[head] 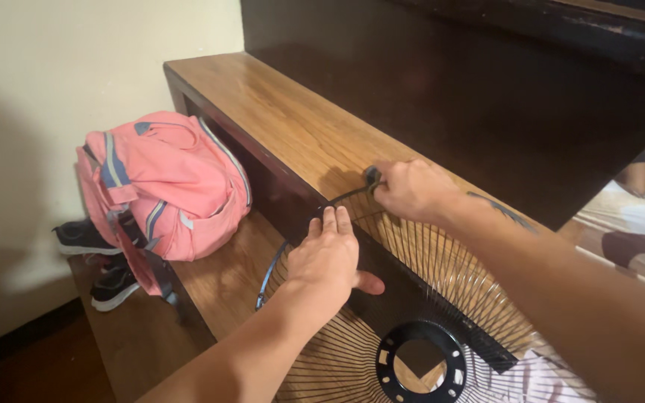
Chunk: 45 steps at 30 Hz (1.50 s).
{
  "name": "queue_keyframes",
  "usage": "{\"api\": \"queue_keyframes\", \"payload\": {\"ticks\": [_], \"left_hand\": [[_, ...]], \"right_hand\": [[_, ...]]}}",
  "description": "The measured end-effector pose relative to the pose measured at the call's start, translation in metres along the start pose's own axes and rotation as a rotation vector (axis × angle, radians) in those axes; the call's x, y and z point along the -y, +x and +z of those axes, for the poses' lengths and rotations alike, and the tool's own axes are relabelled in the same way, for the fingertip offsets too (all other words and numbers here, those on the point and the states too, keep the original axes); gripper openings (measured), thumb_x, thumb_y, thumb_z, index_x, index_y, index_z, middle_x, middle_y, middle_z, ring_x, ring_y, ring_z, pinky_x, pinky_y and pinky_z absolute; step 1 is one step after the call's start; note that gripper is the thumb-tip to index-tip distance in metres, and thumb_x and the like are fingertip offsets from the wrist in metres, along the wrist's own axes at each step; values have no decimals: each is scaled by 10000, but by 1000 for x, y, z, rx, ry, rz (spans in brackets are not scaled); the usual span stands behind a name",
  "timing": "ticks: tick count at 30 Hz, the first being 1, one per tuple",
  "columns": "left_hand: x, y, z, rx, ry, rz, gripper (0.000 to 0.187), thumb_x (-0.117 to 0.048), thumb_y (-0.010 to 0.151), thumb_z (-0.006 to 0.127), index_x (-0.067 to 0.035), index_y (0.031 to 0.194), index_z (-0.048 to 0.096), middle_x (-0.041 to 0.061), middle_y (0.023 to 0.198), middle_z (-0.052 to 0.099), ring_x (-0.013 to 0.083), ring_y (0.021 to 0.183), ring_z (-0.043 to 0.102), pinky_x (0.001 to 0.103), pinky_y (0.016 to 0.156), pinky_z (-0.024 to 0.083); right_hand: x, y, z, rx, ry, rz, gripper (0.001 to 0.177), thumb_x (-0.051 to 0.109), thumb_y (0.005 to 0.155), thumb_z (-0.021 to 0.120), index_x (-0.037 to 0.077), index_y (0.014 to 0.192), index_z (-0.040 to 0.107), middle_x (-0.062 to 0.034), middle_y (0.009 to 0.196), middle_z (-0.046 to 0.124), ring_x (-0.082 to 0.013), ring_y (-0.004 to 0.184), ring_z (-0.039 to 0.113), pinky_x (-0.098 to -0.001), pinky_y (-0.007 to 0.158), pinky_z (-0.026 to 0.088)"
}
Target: The person wipes the metal cage of a disassembled electric fan with a green cloth. They hold the cage with one hand and rub the bars and central hub with the other, moving around the perimeter of the cage.
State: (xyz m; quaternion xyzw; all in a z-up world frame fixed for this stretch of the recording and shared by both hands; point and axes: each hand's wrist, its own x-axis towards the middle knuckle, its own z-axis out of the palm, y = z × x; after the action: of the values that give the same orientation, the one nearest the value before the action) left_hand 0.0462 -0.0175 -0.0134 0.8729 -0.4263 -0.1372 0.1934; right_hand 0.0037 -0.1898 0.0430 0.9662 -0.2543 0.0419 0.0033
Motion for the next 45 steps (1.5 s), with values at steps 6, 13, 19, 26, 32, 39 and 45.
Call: {"api": "queue_keyframes", "payload": {"ticks": [6,13,19,26,32,39,45], "left_hand": [[-3,1,-2,42,8,-30,1408,-517,610,948,-30,1604,78,119,1702,134,309,1549,215,459,1175,391],[-2,0,-1,-11,9,-3,1399,-482,614,962,-12,1600,88,142,1692,149,322,1536,233,443,1176,390],[-4,0,-5,32,19,-17,1378,-504,639,937,-24,1605,80,119,1698,153,311,1543,237,477,1161,406],[-6,-2,-7,26,27,-16,1395,-511,639,949,9,1601,82,159,1697,142,333,1530,245,458,1166,404],[-6,1,-5,35,33,-56,1374,-512,642,935,-32,1605,81,119,1692,164,293,1540,244,478,1146,421],[-3,4,0,-4,20,-21,1411,-525,612,944,-6,1599,79,154,1684,158,331,1525,244,451,1158,404],[-4,5,3,3,47,-32,1400,-553,623,925,-4,1602,87,153,1688,162,319,1532,255,440,1165,404]], "right_hand": [[4,-13,4,-129,-8,-268,312,251,859,573,104,1097,709,-165,1063,759,-359,1083,692,-486,958,530],[1,-10,-8,-105,14,22,405,261,881,540,208,1231,737,-177,1017,777,-345,1009,728,-471,983,535],[-15,-11,-5,-94,-5,-72,397,248,896,529,185,1234,726,-190,985,757,-363,949,727,-479,898,567],[-14,-10,-17,-26,73,14,400,232,905,538,226,1250,742,-212,941,764,-356,886,761,-454,877,594],[-28,-17,-8,-50,114,-60,368,280,905,554,177,1199,748,-195,993,759,-363,901,744,-473,847,586],[-49,-31,-38,78,-234,254,373,350,1062,461,167,1265,714,-168,929,789,-274,753,792,-410,731,680],[-58,-46,-27,-32,293,235,334,193,960,566,156,1264,698,-163,886,789,-297,684,768,-435,682,652]]}}
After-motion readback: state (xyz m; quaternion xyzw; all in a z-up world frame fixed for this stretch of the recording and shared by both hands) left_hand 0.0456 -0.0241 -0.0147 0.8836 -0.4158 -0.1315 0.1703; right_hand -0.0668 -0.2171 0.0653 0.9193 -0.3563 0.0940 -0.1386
